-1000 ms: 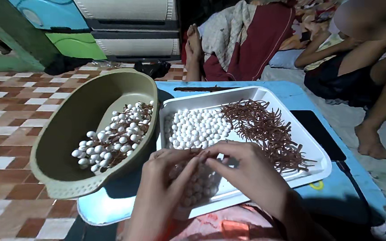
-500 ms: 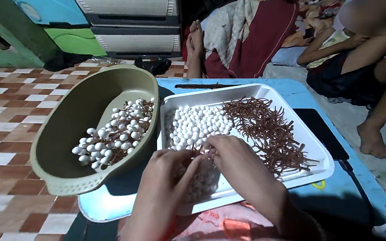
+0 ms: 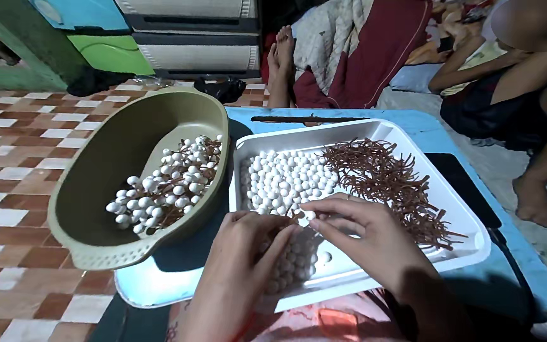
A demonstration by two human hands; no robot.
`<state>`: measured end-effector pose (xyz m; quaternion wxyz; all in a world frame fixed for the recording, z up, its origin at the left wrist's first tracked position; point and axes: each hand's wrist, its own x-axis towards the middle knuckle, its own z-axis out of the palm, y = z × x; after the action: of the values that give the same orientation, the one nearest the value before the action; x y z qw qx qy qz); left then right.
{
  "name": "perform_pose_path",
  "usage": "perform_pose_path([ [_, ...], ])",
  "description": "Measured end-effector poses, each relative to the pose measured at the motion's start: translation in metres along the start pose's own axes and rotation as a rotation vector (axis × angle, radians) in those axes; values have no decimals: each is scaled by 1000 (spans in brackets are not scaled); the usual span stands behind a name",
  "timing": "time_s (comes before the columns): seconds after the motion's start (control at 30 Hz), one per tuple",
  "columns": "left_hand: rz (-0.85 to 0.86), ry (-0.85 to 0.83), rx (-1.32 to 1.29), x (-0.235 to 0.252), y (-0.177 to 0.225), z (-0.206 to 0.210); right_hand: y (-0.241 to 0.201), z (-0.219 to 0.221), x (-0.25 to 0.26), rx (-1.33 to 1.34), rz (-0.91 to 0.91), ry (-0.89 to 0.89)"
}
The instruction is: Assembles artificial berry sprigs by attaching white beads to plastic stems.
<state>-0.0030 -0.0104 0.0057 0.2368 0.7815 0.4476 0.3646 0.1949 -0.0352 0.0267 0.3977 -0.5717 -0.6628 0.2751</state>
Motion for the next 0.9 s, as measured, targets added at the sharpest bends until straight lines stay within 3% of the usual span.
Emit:
perform_pose_path([
  [0.17, -17, 29, -12, 1, 2, 1, 1, -1, -1, 15, -13, 9],
  [0.33, -19, 26, -28, 1, 2, -1, -8, -2, -1, 83, 96, 45],
  [0.9, -16, 27, -10, 1, 3, -2, -4, 1, -1, 62, 15, 85],
])
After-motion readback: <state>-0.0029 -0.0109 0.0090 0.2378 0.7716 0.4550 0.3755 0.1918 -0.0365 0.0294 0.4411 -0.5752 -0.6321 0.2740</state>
